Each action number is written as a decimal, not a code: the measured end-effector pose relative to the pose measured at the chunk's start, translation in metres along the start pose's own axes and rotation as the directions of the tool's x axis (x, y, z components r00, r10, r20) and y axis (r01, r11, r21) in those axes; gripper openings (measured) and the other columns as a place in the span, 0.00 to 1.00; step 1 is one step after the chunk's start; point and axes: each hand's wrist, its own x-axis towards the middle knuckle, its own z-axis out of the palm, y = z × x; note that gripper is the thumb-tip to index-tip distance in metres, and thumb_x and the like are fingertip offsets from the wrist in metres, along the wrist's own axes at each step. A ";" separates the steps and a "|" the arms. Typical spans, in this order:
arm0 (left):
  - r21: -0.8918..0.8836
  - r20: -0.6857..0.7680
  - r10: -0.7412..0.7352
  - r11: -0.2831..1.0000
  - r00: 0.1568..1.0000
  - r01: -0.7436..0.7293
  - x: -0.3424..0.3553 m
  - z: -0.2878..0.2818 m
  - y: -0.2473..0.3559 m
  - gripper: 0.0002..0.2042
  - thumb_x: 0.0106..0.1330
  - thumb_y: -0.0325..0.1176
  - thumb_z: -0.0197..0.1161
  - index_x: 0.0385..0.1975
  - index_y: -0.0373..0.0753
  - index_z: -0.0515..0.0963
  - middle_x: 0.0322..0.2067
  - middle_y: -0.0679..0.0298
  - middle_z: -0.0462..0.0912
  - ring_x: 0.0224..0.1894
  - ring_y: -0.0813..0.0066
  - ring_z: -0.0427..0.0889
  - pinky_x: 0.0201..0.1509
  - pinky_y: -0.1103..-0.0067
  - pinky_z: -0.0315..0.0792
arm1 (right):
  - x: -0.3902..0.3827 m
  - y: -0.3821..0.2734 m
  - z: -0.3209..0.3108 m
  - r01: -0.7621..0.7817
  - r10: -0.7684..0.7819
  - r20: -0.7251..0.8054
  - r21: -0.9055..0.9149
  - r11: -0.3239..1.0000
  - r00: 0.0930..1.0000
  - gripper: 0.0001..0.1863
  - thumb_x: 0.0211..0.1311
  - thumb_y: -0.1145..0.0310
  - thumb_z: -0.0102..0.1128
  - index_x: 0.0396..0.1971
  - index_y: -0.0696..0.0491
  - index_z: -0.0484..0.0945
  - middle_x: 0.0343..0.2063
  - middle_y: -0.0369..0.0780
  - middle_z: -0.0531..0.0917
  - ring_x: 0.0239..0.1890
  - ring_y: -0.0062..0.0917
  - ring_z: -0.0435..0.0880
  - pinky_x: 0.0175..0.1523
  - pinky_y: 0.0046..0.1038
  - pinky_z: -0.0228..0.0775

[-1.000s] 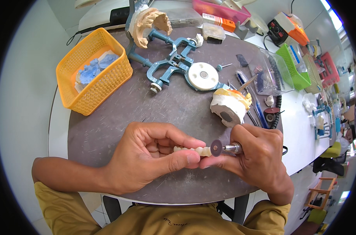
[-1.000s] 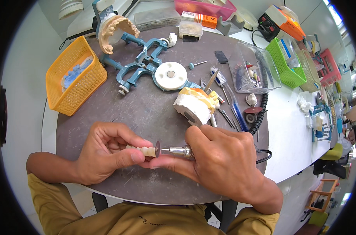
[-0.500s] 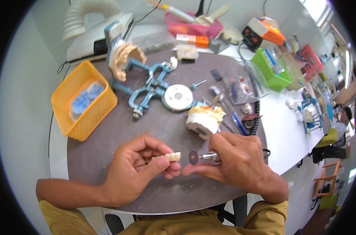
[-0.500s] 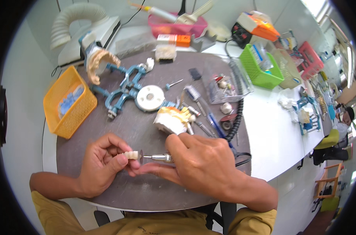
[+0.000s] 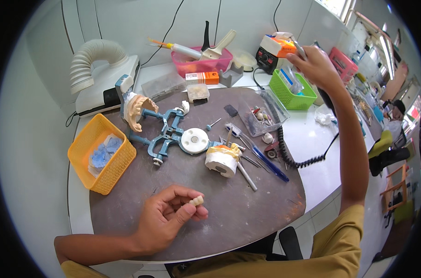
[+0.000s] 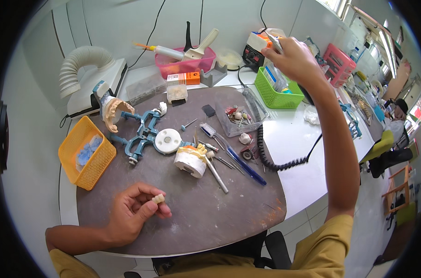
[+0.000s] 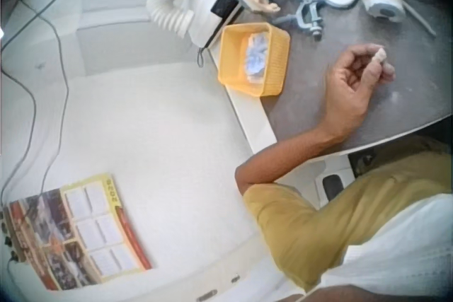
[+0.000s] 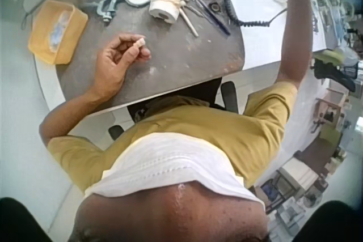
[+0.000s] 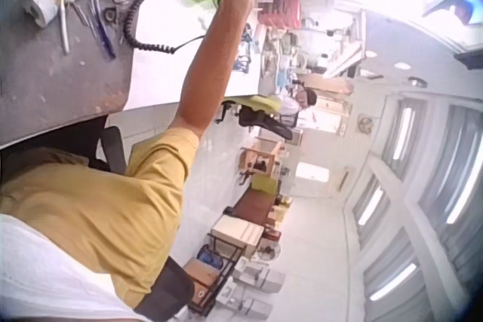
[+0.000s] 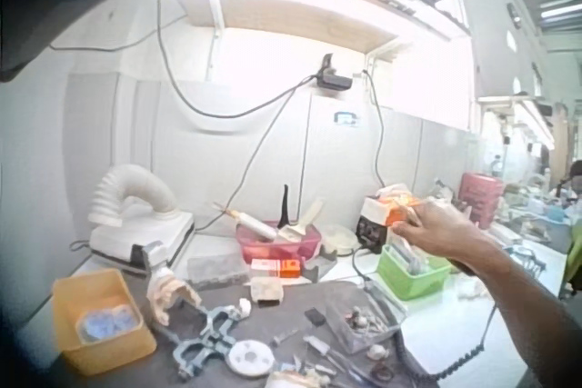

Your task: The person uses a rotary tool with a polishing disc to smooth a set of dentures, turning them over to work on different sides.

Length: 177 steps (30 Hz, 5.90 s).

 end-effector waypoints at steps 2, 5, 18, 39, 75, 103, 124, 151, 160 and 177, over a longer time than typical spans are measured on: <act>-0.014 0.013 -0.021 1.000 1.000 0.021 0.000 0.003 0.000 0.12 0.69 0.27 0.55 0.48 0.30 0.71 0.39 0.58 0.80 0.43 0.75 0.80 0.50 0.79 0.75 | 0.038 0.011 0.017 0.007 -0.002 0.126 -0.045 0.999 0.992 0.14 0.57 0.61 0.56 0.28 0.58 0.80 0.18 0.41 0.78 0.21 0.24 0.77 0.32 0.28 0.70; -0.037 0.082 -0.071 0.997 0.994 0.074 0.002 0.003 0.001 0.11 0.68 0.26 0.54 0.48 0.30 0.71 0.41 0.58 0.79 0.45 0.74 0.80 0.52 0.79 0.74 | 0.102 0.049 0.061 0.150 -0.105 0.168 -0.288 0.946 0.980 0.12 0.55 0.65 0.56 0.31 0.58 0.81 0.25 0.46 0.82 0.24 0.30 0.82 0.33 0.31 0.75; -0.222 0.071 -0.138 0.963 0.988 0.151 0.001 -0.002 0.002 0.10 0.68 0.28 0.55 0.47 0.33 0.73 0.40 0.62 0.80 0.43 0.77 0.80 0.48 0.81 0.75 | 0.139 0.032 0.110 0.016 0.124 0.314 -0.410 0.912 0.941 0.13 0.55 0.69 0.53 0.35 0.64 0.78 0.30 0.49 0.83 0.25 0.36 0.83 0.28 0.33 0.75; -0.072 -0.035 -0.003 0.997 0.999 0.001 0.003 -0.014 -0.005 0.12 0.65 0.28 0.61 0.45 0.31 0.76 0.41 0.55 0.81 0.47 0.69 0.81 0.47 0.78 0.75 | -0.111 -0.090 0.009 0.443 -0.423 -0.151 0.140 0.886 0.894 0.22 0.61 0.50 0.59 0.27 0.57 0.77 0.10 0.36 0.72 0.10 0.17 0.68 0.19 0.24 0.56; -0.167 0.023 -0.037 0.985 0.999 0.040 0.005 -0.013 -0.003 0.10 0.63 0.29 0.63 0.39 0.31 0.75 0.40 0.53 0.82 0.45 0.70 0.82 0.51 0.76 0.77 | -0.186 -0.119 0.062 0.548 -0.582 0.211 0.199 0.812 0.785 0.33 0.41 0.35 0.65 0.14 0.52 0.64 0.09 0.36 0.71 0.09 0.26 0.73 0.15 0.26 0.63; -0.211 0.026 -0.018 0.977 1.000 0.023 0.004 -0.012 -0.004 0.09 0.63 0.25 0.62 0.41 0.30 0.76 0.40 0.57 0.82 0.43 0.78 0.81 0.48 0.84 0.75 | -0.188 -0.117 0.063 0.556 -0.591 0.195 0.210 0.804 0.782 0.33 0.39 0.37 0.67 0.13 0.51 0.63 0.09 0.34 0.69 0.10 0.26 0.73 0.15 0.25 0.63; -0.194 0.023 -0.035 0.980 0.999 0.039 0.004 -0.012 -0.001 0.08 0.63 0.26 0.62 0.39 0.30 0.75 0.39 0.54 0.82 0.43 0.75 0.82 0.49 0.81 0.77 | -0.189 -0.119 0.061 0.556 -0.588 0.239 0.189 0.809 0.773 0.33 0.41 0.36 0.66 0.13 0.51 0.63 0.09 0.35 0.69 0.10 0.26 0.73 0.15 0.26 0.63; -0.195 0.012 -0.037 0.980 0.999 0.039 0.004 -0.011 -0.001 0.09 0.62 0.26 0.64 0.38 0.30 0.75 0.38 0.52 0.82 0.42 0.72 0.83 0.49 0.77 0.78 | -0.189 -0.119 0.061 0.550 -0.584 0.235 0.198 0.811 0.777 0.33 0.40 0.37 0.67 0.12 0.51 0.63 0.09 0.35 0.68 0.10 0.26 0.74 0.16 0.26 0.63; -0.193 0.011 -0.042 0.980 0.999 0.043 0.004 -0.010 0.000 0.09 0.61 0.25 0.64 0.38 0.30 0.75 0.39 0.52 0.82 0.43 0.71 0.82 0.50 0.77 0.78 | -0.189 -0.119 0.061 0.542 -0.574 0.226 0.191 0.819 0.787 0.33 0.39 0.36 0.67 0.13 0.52 0.63 0.09 0.35 0.68 0.10 0.27 0.74 0.16 0.26 0.63; -0.188 0.027 -0.036 0.981 0.999 0.040 0.004 -0.011 0.000 0.08 0.62 0.24 0.63 0.38 0.29 0.75 0.39 0.51 0.82 0.44 0.71 0.82 0.50 0.76 0.78 | -0.188 -0.118 0.062 0.551 -0.591 0.211 0.219 0.805 0.779 0.33 0.39 0.37 0.67 0.13 0.52 0.63 0.10 0.35 0.68 0.11 0.26 0.74 0.16 0.26 0.63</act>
